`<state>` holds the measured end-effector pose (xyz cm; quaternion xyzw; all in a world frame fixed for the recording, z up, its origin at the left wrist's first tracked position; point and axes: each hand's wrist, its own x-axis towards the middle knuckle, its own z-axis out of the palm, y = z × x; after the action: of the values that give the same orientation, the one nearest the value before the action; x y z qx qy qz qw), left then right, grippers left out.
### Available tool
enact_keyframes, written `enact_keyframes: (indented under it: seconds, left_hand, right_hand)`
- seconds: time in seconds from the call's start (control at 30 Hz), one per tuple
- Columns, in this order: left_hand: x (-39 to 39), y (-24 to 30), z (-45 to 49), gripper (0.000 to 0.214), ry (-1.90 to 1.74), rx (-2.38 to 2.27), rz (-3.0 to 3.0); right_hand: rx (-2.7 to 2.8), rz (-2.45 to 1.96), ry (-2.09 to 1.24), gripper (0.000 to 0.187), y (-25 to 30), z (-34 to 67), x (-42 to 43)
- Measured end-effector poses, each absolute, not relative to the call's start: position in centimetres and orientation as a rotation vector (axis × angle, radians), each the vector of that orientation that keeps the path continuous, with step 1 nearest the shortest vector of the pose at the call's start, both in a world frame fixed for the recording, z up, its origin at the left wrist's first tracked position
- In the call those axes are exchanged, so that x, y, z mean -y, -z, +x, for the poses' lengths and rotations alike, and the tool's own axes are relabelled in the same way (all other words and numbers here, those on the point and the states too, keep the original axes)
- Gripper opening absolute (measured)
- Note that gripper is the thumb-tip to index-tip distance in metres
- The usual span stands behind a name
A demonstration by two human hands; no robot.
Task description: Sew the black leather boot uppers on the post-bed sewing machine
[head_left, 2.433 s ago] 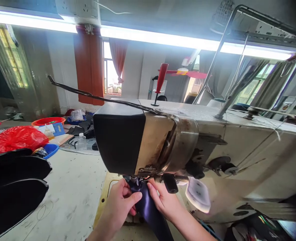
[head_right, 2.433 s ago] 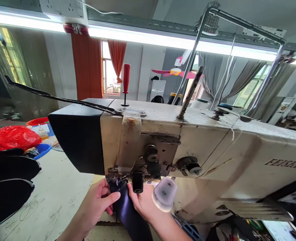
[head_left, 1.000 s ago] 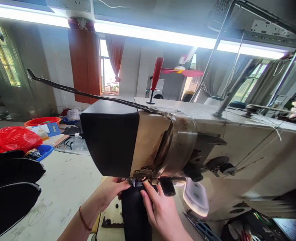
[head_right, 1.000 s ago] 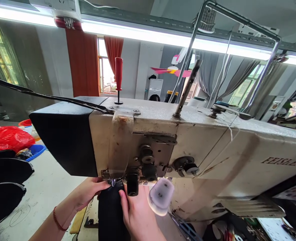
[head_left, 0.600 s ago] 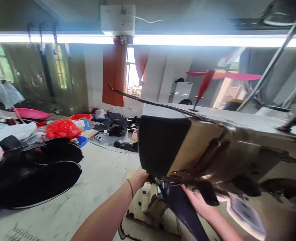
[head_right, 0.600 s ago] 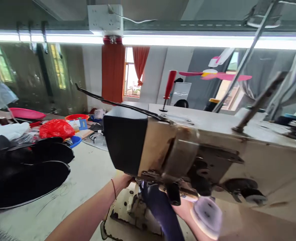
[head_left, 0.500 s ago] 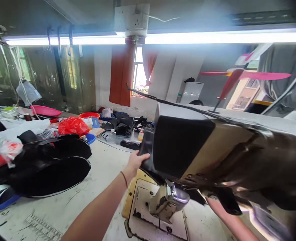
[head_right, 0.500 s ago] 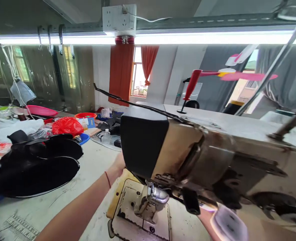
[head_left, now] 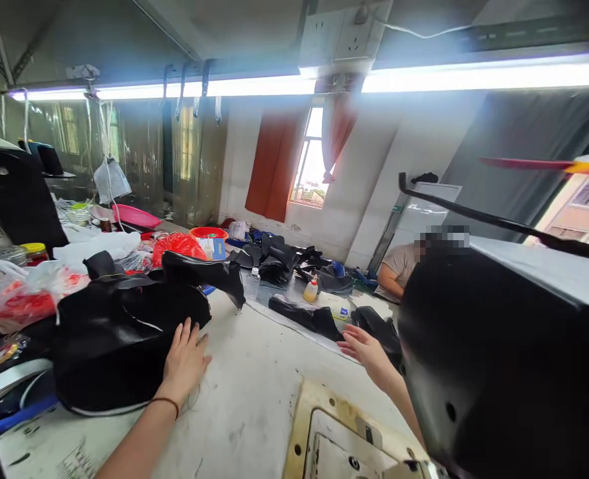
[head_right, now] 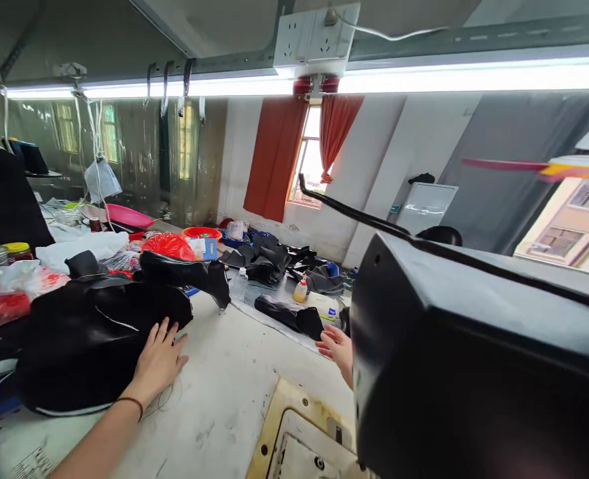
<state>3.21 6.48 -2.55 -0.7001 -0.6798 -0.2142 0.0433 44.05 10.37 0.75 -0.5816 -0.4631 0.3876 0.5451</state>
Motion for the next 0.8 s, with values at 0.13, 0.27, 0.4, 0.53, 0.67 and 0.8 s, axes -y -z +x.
enact_keyframes:
  seconds: [0.13,0.27,0.4,0.53,0.67,0.8]
  left_hand:
    - [-7.6,4.6,2.3,0.045,0.505,2.092,-2.154]
    - [-7.3,4.0,2.6,0.050,0.513,2.123,-2.161]
    - [-7.4,4.0,3.5,0.051,0.650,2.137,-2.170]
    - [-7.9,4.3,3.7,0.047,0.929,2.099,-2.193]
    - [-8.3,3.9,3.6,0.056,1.338,2.020,-2.251]
    - [-8.1,3.4,3.3,0.065,1.686,2.041,-2.416]
  right_hand:
    - [0.962,-1.271,-1.166,0.047,0.7,42.7,-15.6]
    - [0.876,-1.195,-1.273,0.071,2.9,41.7,-18.3]
    - [0.892,-1.163,-1.368,0.077,4.2,40.7,-19.7]
    - [0.914,-1.129,-1.377,0.067,3.0,39.4,-19.4]
    - [0.962,-1.031,-1.416,0.050,-0.5,39.9,-14.6]
    - [1.046,-1.143,-1.513,0.059,-3.3,42.8,-6.4]
